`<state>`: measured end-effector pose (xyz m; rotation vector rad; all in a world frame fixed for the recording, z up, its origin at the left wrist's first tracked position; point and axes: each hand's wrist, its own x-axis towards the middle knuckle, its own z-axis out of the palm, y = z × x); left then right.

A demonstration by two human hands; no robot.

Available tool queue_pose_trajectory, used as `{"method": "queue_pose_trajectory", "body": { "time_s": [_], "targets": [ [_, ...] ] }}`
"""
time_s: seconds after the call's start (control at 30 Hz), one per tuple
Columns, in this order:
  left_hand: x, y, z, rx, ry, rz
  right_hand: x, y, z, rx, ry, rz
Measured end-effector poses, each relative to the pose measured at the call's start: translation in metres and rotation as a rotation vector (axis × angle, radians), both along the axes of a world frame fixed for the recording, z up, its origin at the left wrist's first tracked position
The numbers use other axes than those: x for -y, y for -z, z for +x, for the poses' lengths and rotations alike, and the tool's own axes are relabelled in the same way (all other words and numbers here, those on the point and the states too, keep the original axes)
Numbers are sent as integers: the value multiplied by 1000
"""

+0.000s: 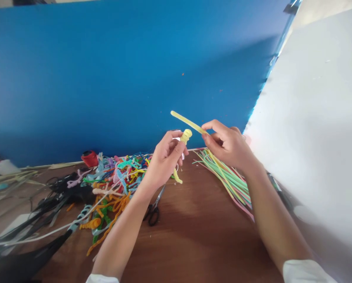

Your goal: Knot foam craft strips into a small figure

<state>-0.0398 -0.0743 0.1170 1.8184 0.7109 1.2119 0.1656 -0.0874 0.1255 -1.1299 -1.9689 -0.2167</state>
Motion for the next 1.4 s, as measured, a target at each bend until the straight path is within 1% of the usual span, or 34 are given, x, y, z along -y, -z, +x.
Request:
{"method": "queue_pose_trajectory", "body": {
  "time_s": [0.07, 0.23, 0.33, 0.53, 0.7, 0.87, 1.1, 1.2, 1.3, 1.4],
  "targets": [
    [2, -1, -1, 3, -4, 29, 0, 0, -2, -16, -1, 4],
    [5, 0, -1, -82, -63, 202, 0, -1, -5, -26, -5, 0],
    [5, 1, -2, -130, -77, 212, -1, 0, -6, -9, -35, -19],
    [1, 4, -3, -106, -91, 208, -1, 3, -7, -6, -44, -9],
    [0, 4, -4, -139, -93, 179, 1, 4, -7, -20, -37, -9],
    [1, 5, -2, -105, -98, 172, 2, 2, -10, -1, -31, -13],
    [0, 6, -2, -108, -100, 157, 1, 1, -6, 190, -15, -43],
    [-3, 8, -1, -90, -74, 101, 0, 3, -5, 259, 36, -45],
    [-6, 10, 0, 4, -10, 13, 0, 4, -5, 310, 70, -58],
    [-8, 10, 2, 99, 47, -64, 2, 3, -6, 333, 71, -94]
  ]
}}
